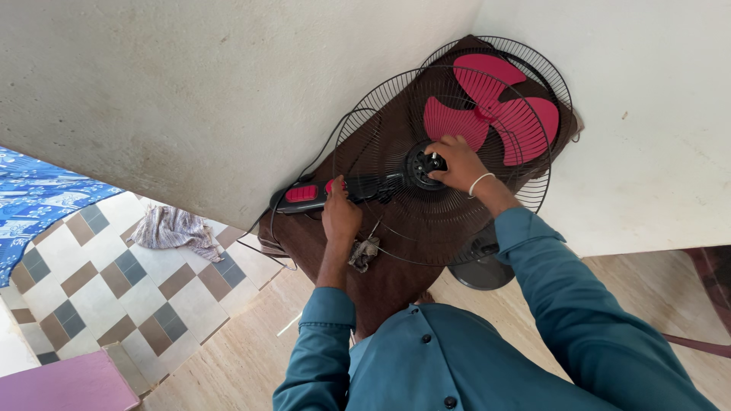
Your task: The person reassembles an electric fan by placing the red fan blade onto the motor hub, aligning it, and securing it with a black cap. The person then manually spins the blade to confirm it is attached.
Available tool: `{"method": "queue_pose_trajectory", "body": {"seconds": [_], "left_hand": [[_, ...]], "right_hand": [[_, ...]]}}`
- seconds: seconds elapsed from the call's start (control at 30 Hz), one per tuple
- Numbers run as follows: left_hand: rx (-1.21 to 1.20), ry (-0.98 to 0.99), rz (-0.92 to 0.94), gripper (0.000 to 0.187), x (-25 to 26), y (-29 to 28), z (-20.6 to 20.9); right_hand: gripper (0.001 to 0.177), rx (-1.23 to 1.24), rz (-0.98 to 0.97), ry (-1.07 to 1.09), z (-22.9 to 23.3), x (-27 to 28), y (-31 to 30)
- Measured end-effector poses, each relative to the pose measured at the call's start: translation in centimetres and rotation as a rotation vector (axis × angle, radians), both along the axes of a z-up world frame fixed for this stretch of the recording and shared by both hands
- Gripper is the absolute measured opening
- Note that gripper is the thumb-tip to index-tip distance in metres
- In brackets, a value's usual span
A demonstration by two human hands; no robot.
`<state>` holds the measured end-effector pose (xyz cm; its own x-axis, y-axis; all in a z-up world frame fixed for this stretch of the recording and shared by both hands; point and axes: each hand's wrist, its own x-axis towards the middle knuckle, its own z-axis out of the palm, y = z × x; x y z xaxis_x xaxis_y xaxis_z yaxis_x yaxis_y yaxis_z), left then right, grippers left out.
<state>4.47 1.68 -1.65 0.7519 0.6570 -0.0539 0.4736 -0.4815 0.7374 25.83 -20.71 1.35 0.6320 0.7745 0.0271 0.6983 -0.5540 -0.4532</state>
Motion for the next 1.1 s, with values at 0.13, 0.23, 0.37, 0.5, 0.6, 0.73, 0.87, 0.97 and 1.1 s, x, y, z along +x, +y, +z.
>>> {"method": "queue_pose_trajectory", "body": {"seconds": [0.13, 0.23, 0.37, 0.5, 0.6, 0.73, 0.87, 0.97, 1.1], "left_hand": [[-0.019, -0.053, 0.001, 0.063, 0.1, 0.0, -0.2], [-0.017, -0.084, -0.009, 0.063, -0.1, 0.1, -0.6], [-0.030, -0.089, -0.050, 0.064, -0.3, 0.6, -1.1], [-0.049, -0.132, -0.096, 0.069, -0.9, 0.8, -0.9], [-0.103, -0.131, -0.077, 0.085, -1.5, 0.5, -0.4], [-0.164, -0.137, -0.089, 0.089, -2.0, 0.1, -0.4], [-0.172, -0.159, -0.093, 0.088, -1.9, 0.4, -0.7], [-0.165, -0.189, -0.114, 0.088, -2.1, 0.5, -1.0], [-0.158, -0.166, -0.120, 0.089, -2.0, 0.6, -0.9]], "right_hand": [[0.062, 0.143, 0.116, -0.005, 0.1, 0.7, -0.7], [0.061, 0.104, 0.085, 0.052, 0.4, 0.4, -0.3], [0.057, 0.051, 0.006, 0.043, 1.1, -0.5, 0.4], [0.054, -0.012, -0.095, -0.020, 2.1, -1.6, 0.8], [0.055, 0.001, -0.195, -0.027, 2.4, -2.4, 1.2], [0.052, -0.030, -0.278, -0.054, 1.9, -2.9, 1.4], [0.050, -0.022, -0.223, -0.103, 1.5, -2.7, 1.7], [0.052, 0.048, -0.116, -0.086, 1.4, -2.2, 1.4], [0.053, 0.059, -0.131, -0.016, 1.8, -2.4, 1.3]]}}
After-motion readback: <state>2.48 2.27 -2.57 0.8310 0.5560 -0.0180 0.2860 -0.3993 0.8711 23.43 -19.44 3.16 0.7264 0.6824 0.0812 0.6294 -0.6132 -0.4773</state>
